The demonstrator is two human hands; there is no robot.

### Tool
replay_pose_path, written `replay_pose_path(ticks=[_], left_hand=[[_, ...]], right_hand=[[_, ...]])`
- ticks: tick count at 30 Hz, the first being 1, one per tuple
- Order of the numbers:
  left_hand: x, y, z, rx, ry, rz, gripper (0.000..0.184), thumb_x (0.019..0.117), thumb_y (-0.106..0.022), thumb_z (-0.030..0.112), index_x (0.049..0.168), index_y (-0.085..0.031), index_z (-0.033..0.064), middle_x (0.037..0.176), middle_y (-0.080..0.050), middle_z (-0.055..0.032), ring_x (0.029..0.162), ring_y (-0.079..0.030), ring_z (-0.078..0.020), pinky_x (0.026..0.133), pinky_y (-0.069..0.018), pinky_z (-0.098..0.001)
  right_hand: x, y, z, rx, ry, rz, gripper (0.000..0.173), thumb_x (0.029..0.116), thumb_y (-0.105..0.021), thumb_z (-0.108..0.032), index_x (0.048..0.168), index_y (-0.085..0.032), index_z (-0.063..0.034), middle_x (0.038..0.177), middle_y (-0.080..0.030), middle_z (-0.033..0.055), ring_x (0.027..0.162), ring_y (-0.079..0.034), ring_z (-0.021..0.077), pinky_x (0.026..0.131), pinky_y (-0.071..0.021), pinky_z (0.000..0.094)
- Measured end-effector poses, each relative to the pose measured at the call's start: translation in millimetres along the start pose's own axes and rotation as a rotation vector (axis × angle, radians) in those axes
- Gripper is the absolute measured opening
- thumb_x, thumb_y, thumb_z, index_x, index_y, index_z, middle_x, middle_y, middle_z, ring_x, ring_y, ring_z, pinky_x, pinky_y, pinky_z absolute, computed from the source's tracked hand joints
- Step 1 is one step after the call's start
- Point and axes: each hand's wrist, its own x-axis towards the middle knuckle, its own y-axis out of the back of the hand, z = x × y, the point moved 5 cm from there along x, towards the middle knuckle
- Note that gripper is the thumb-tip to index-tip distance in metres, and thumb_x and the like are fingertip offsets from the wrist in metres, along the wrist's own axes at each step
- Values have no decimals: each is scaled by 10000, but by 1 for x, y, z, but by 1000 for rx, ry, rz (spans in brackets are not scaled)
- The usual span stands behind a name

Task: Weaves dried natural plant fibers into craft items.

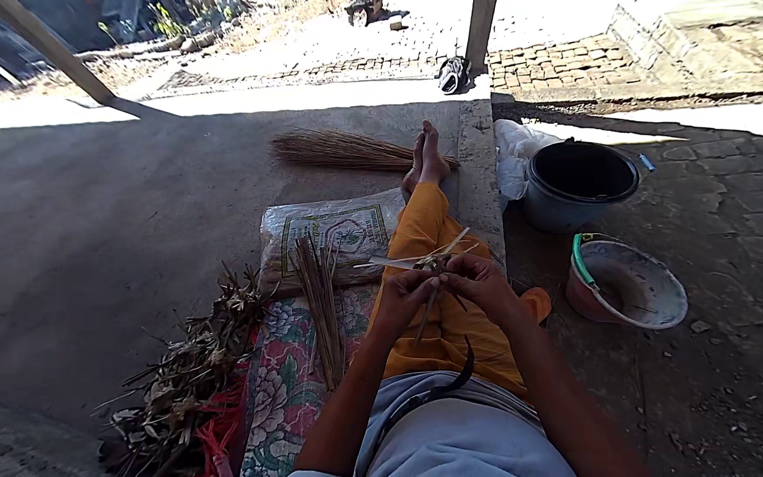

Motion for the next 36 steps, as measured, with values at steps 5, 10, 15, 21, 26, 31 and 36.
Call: replay_pose_path(ticks=[5,10,15,21,26,31,36], left_hand=[[0,3,2,-26,42,37,153,953,-642,-51,1103,-644,-75,874,-741,-75,768,-733,-133,767,-623,-277],[-1,7,0,-43,11,-20,239,948,-628,-73,1169,-556,-19,855,-730,-62,757,-730,-141,766,-620,-285],[3,5,8,135,-42,-196,203,995,-547,-37,1140,-687,-16,977,-709,-14,755,-643,-37,718,-554,-196],[19,17,13,112,20,58,205,997,-565,-43,1133,-717,-28,989,-725,-77,777,-673,-84,746,-576,-235],[31,32,27,67,-55,204,232,1016,-569,6,1203,-707,4,1058,-725,-68,837,-656,-91,762,-545,-249],[31,32,47,30,-117,218,245,1014,-571,2,1221,-700,8,1083,-718,-60,830,-649,-81,739,-543,-231],[31,29,35,341,-119,166,255,1005,-608,34,1241,-706,22,1134,-725,-73,920,-666,-88,825,-544,-284]], right_hand=[[-1,2,-1,31,-48,-113,80,966,-643,-23,1019,-695,9,859,-710,11,782,-666,43,785,-564,215],[-3,11,-5,25,-51,-144,102,960,-631,-5,1031,-705,-3,855,-703,-12,769,-644,31,773,-544,197],[-4,9,-5,-93,-82,-177,107,984,-613,-37,1039,-698,-1,856,-694,-9,761,-628,8,754,-525,177],[-25,8,-56,-584,315,176,182,963,-656,-126,1106,-742,-53,1089,-702,76,1002,-664,163,894,-553,356],[-41,-5,-65,-694,121,-265,291,1042,-482,-139,1148,-746,-79,962,-734,29,762,-658,72,737,-552,271],[-3,-15,3,-374,-166,-138,457,1071,-492,-139,1505,-430,-8,976,-697,82,746,-679,122,740,-585,290],[-2,-28,9,141,25,63,254,1050,-520,-60,1260,-634,25,832,-725,38,648,-692,106,644,-610,257]])
